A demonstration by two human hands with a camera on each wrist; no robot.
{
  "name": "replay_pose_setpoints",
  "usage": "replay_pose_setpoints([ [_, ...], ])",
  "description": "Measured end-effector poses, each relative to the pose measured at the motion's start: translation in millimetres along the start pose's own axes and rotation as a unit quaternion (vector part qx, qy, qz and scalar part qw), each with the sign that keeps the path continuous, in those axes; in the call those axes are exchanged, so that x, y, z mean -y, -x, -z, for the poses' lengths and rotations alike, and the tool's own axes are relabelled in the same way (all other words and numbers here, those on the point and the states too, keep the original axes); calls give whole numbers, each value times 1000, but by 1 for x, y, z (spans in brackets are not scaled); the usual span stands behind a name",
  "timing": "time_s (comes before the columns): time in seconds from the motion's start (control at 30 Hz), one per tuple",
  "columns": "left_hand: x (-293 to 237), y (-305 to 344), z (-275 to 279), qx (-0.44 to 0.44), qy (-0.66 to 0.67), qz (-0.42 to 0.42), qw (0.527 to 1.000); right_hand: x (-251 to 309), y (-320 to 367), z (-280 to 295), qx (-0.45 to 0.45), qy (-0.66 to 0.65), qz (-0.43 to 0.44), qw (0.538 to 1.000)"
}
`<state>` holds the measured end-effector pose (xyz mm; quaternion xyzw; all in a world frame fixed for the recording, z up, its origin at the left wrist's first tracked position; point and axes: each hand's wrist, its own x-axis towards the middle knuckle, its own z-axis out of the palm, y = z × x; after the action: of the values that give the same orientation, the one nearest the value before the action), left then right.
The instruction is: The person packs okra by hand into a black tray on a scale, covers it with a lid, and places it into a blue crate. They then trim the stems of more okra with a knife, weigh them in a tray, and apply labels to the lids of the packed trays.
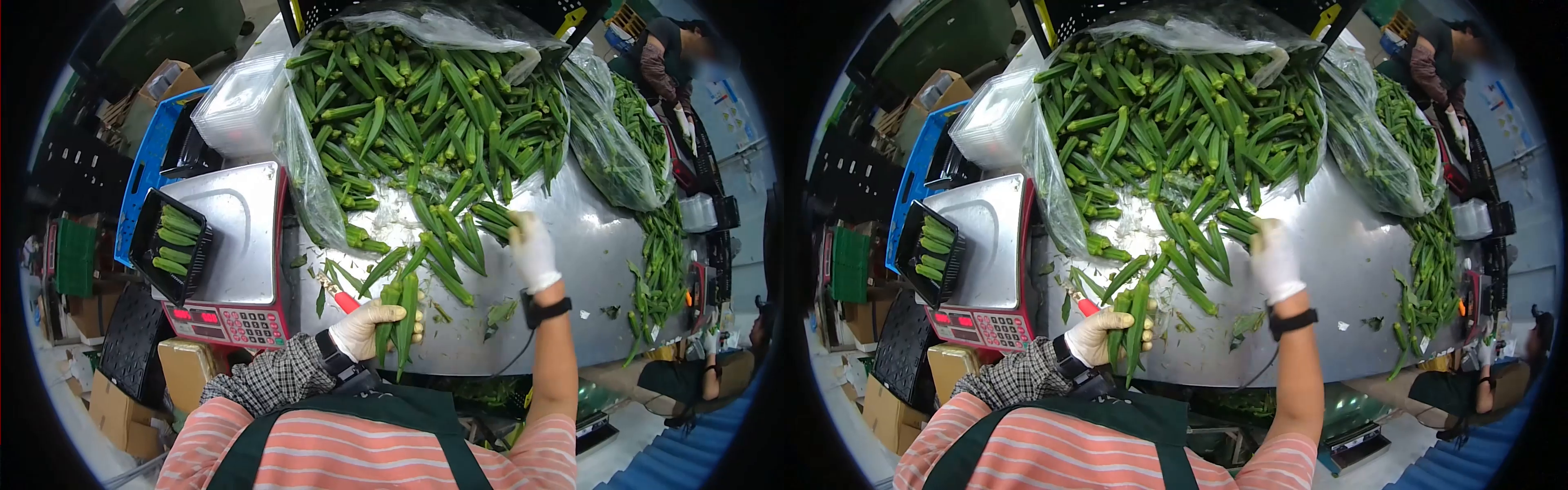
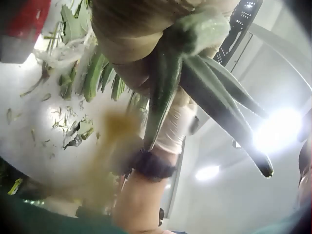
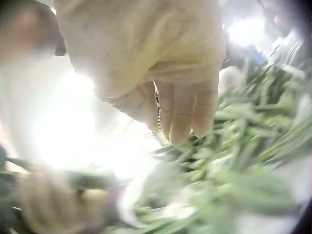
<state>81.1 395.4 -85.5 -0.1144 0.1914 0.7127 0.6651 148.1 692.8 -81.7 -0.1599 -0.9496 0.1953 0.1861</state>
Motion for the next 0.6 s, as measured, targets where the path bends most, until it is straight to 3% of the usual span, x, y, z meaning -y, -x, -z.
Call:
replay_pose_setpoints([
  [0.07, 1, 3, 7, -9, 3, -11, 1000, -53, -9, -18, 53, 95, -108, 988],
  [0.1, 0, 4, 5, -15, -20, -29, 999, -60, -12, -17, 141, 154, -138, 968],
  [0.13, -1, 5, 3, -20, -43, -48, 998, -66, -12, -15, 141, 152, -136, 969],
  [0.2, -3, 6, 4, -24, -56, -60, 996, -74, -10, -13, 173, 95, -146, 969],
  [0.23, -3, 6, 5, -26, -70, -69, 995, -62, -4, -1, 87, 37, -159, 983],
  [0.27, -5, 6, 4, -26, -69, -68, 995, -50, 0, 14, 87, 38, -159, 983],
  [0.33, -7, 7, 3, -31, -75, -99, 992, -12, 6, 49, 79, -163, -151, 972],
  [0.4, -8, 5, 7, -31, -87, -98, 991, 19, 15, 67, 161, -218, -64, 960],
  [0.47, -10, 2, 6, 5, -113, -96, 989, 57, 14, 76, 257, -212, 77, 940],
  [0.53, -5, -1, 3, 58, -142, -76, 985, 94, 17, 59, 323, -243, 140, 904],
  [0.6, 8, -4, -5, 45, -167, -78, 982, 122, 22, 32, 307, -264, 143, 903],
])
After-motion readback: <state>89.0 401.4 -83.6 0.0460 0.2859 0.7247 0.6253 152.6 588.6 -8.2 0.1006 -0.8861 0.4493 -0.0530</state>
